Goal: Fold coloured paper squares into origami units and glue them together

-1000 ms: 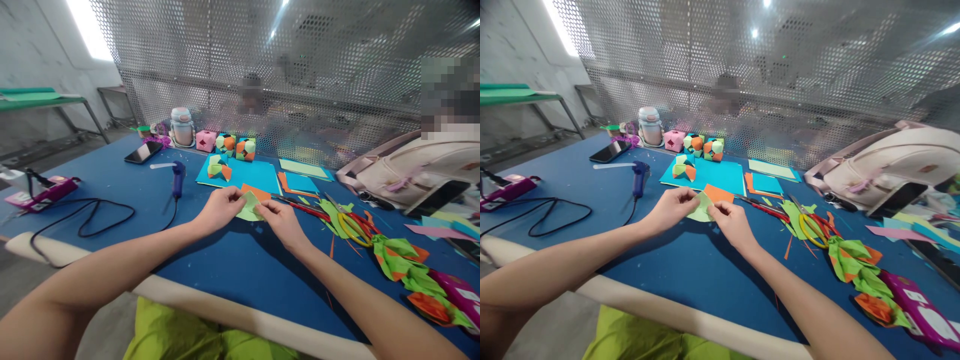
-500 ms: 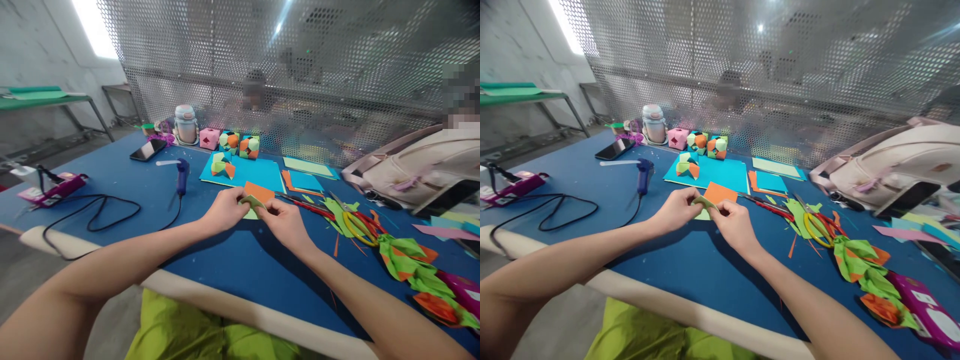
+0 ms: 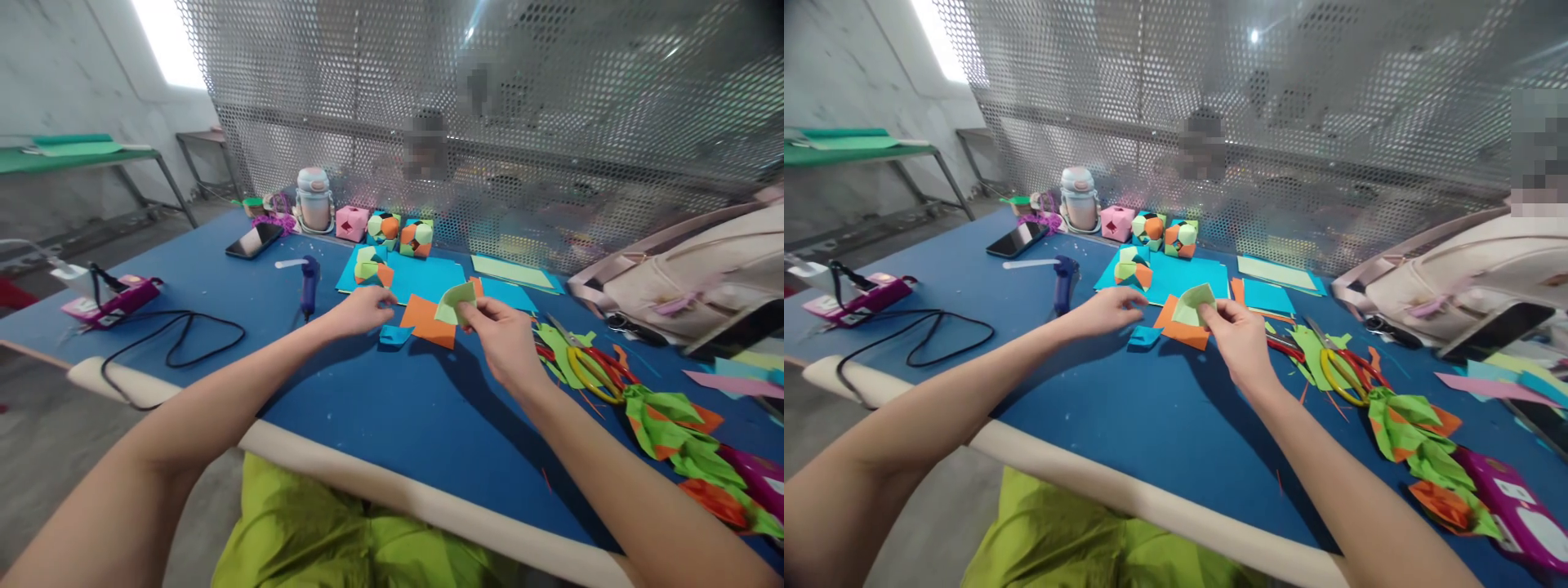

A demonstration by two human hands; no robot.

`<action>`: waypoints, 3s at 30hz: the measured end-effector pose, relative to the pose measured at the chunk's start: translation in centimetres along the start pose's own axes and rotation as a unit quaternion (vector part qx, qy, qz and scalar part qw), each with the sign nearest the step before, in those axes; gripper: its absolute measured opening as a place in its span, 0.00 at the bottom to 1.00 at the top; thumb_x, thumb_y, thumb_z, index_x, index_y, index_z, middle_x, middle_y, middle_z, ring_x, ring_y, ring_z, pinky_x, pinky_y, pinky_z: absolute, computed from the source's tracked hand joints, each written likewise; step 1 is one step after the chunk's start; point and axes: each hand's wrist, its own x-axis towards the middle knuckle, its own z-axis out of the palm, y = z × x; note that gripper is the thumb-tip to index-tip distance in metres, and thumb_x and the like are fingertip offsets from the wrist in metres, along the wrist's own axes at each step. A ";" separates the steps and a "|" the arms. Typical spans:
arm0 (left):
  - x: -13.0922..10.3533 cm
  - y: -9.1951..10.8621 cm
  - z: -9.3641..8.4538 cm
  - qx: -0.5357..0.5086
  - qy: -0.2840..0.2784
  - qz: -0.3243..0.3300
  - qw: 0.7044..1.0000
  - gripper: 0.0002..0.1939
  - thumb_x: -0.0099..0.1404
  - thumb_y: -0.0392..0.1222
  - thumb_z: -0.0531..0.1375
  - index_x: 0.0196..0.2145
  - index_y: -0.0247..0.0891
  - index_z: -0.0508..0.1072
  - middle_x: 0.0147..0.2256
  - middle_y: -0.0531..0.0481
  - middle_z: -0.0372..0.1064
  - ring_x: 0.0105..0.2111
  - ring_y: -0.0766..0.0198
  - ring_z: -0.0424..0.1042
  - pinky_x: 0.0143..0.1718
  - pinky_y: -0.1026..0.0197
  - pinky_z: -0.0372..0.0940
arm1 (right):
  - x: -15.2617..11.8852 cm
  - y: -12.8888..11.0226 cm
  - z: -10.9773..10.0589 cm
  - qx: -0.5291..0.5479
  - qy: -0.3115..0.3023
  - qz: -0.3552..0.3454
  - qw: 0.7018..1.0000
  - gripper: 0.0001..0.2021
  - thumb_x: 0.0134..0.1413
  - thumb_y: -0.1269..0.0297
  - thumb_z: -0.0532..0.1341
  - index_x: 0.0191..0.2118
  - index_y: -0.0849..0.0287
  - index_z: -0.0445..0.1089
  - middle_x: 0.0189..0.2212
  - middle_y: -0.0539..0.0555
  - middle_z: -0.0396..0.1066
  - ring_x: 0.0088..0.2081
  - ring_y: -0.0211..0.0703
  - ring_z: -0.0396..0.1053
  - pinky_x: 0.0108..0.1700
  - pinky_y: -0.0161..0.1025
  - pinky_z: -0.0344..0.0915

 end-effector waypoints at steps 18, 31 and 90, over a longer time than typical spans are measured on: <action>-0.2 0.8 1.2 -0.004 -0.069 -0.010 0.998 0.06 0.51 0.29 0.54 0.27 0.35 0.68 0.27 0.51 0.66 0.29 0.63 0.65 0.30 0.63 0.59 | 0.6 0.9 1.3 -0.014 -0.007 0.086 0.996 0.10 0.44 0.58 0.61 0.22 0.59 0.67 0.18 0.47 0.62 0.23 0.36 0.59 0.27 0.34 0.57; -1.4 3.4 0.8 -0.358 0.063 -0.161 0.918 0.08 0.49 0.40 0.62 0.24 0.35 0.66 0.22 0.56 0.62 0.21 0.72 0.60 0.24 0.66 0.57 | -1.5 0.6 2.9 -0.058 -0.039 0.079 0.994 0.13 0.48 0.57 0.59 0.22 0.61 0.71 0.17 0.47 0.62 0.23 0.36 0.58 0.26 0.34 0.54; -4.0 2.7 2.8 -0.365 -0.039 -0.109 0.924 0.13 0.57 0.35 0.55 0.39 0.33 0.73 0.37 0.49 0.73 0.36 0.64 0.69 0.39 0.64 0.63 | -3.1 0.3 3.6 -0.254 -0.022 -0.173 0.951 0.06 0.52 0.66 0.60 0.25 0.57 0.65 0.22 0.47 0.68 0.27 0.38 0.65 0.38 0.41 0.55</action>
